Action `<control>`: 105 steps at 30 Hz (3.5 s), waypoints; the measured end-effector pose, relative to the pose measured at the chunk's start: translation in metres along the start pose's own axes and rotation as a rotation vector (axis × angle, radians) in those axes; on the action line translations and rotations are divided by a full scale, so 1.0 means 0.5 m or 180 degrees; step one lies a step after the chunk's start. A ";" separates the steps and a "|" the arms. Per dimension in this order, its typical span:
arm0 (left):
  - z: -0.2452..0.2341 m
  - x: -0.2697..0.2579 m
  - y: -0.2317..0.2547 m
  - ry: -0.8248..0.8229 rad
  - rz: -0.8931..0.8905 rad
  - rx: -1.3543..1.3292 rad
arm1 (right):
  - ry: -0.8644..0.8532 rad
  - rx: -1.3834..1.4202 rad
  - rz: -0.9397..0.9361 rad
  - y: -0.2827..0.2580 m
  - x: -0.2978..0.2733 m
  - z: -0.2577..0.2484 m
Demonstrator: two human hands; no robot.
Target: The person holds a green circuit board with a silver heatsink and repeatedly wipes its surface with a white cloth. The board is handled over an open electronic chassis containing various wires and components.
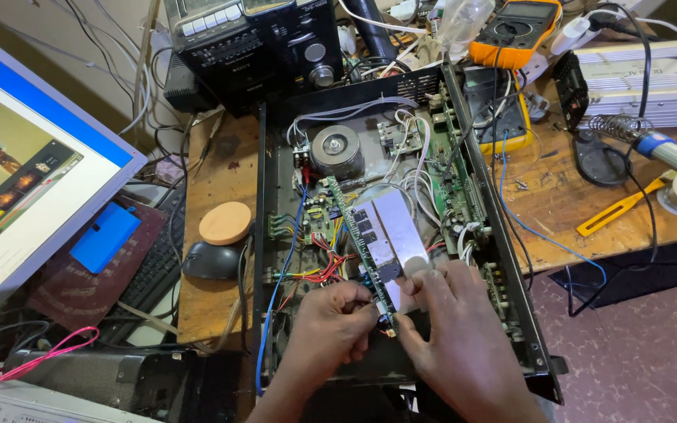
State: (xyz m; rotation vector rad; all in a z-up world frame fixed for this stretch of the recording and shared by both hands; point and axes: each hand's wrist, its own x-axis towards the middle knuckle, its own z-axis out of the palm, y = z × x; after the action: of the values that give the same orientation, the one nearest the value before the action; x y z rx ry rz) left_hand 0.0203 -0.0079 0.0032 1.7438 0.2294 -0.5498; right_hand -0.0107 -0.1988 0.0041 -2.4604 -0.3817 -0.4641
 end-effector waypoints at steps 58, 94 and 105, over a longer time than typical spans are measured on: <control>-0.014 0.009 -0.056 -0.0050 0.0079 -0.0611 | -0.0736 0.1033 0.0215 0.012 -0.048 -0.059; -0.017 -0.004 -0.024 -0.0287 0.0349 0.0113 | -0.2190 -0.0141 0.1791 0.010 -0.043 -0.002; -0.015 -0.003 -0.037 -0.0253 0.0122 -0.0734 | -0.2169 0.0006 0.1754 0.057 -0.052 0.006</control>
State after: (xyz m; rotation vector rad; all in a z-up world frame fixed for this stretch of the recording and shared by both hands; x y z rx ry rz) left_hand 0.0126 0.0039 -0.0107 1.4970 0.1949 -0.5419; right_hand -0.0227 -0.2233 -0.0231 -2.5176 0.0486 0.6127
